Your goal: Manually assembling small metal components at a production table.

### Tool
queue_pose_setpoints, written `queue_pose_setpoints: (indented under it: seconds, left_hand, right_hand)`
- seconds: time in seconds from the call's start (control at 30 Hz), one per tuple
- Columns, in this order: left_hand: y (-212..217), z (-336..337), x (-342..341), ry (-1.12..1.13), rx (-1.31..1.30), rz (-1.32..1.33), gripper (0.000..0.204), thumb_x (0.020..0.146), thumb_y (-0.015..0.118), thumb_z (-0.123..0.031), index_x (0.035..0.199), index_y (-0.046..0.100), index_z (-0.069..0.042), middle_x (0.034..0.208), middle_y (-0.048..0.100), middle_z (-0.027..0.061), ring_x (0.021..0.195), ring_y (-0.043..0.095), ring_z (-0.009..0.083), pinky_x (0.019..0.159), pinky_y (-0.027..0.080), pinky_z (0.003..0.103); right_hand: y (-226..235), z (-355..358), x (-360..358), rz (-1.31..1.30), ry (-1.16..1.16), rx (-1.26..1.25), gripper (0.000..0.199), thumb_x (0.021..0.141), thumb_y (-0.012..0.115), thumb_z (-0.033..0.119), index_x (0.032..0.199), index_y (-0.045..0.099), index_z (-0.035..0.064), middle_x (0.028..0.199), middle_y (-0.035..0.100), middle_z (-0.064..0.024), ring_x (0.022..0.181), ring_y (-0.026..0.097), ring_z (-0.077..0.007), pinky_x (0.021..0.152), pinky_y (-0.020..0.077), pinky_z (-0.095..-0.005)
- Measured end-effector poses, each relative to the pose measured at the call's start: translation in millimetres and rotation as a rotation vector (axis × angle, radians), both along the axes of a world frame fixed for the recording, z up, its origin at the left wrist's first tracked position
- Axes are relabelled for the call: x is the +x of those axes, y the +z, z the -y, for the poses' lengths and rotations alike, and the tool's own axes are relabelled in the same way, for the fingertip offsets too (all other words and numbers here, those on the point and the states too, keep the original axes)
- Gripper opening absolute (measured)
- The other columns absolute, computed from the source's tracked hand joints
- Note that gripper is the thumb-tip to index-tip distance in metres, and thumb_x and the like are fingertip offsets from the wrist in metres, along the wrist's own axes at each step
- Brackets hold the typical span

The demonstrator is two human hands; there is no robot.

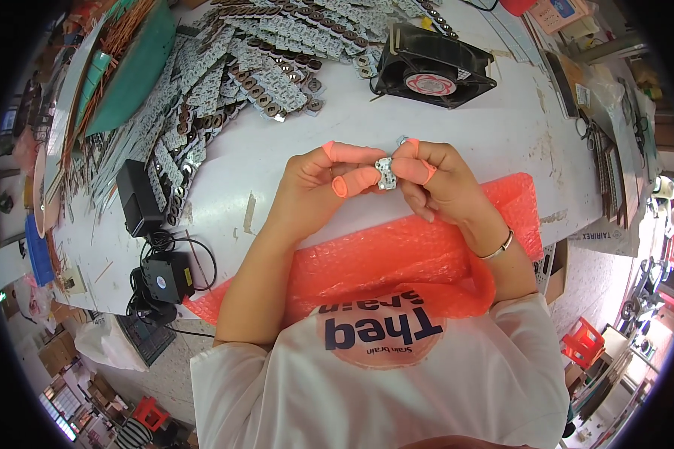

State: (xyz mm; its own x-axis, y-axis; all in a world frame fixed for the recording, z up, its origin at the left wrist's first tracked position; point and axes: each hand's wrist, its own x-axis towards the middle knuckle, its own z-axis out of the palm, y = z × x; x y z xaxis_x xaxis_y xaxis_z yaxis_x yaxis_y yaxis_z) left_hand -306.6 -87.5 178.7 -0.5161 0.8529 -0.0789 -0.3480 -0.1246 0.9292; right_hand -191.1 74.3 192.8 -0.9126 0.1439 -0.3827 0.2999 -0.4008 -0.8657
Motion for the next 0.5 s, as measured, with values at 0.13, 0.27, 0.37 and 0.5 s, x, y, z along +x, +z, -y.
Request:
queue_pose_setpoints:
  seconds: [0.13,0.27,0.37,0.5]
  left_hand:
    - [0.6,-3.1,1.7,0.019,-0.019,0.053,0.018,0.086,0.066,-0.005,0.103,0.064,0.0,0.093,0.066,0.0112,0.077,0.065,0.0195,0.071,0.053,0.031]
    - [1.5,-6.1,1.7,0.014,-0.011,0.135,0.018,0.086,0.065,-0.007,0.103,0.064,0.0,0.09,0.066,0.0108,0.078,0.065,0.0196,0.071,0.052,0.03]
    - [-2.9,-6.3,-0.5,-0.015,0.009,0.147,0.014,0.087,0.063,-0.003,0.101,0.066,-0.001,0.099,0.067,0.0098,0.087,0.063,0.017,0.073,0.055,0.031]
    - [-4.6,-9.3,1.4,0.008,0.037,0.083,0.019,0.086,0.065,-0.003,0.105,0.064,-0.001,0.098,0.067,0.0099,0.086,0.063,0.0172,0.073,0.054,0.029]
  right_hand:
    - [2.8,-2.1,-0.4,0.006,0.019,-0.058,0.022,0.092,0.059,0.02,0.076,0.054,0.0052,0.05,0.044,-0.001,0.035,0.038,-0.009,0.033,0.0299,-0.0218]
    - [0.3,-5.1,-1.7,0.01,0.026,-0.022,0.022,0.09,0.061,0.022,0.079,0.057,0.0035,0.049,0.046,-0.0014,0.035,0.04,-0.0085,0.037,0.0293,-0.0226]
    - [0.0,-4.9,-1.6,0.017,0.011,-0.012,0.021,0.091,0.059,0.02,0.078,0.057,0.0037,0.049,0.045,-0.0013,0.034,0.039,-0.0088,0.034,0.0295,-0.0228]
    - [-2.5,0.0,-3.9,-0.01,-0.109,-0.073,0.019,0.092,0.057,0.017,0.078,0.056,0.0037,0.049,0.045,-0.0013,0.033,0.037,-0.0089,0.031,0.0293,-0.023]
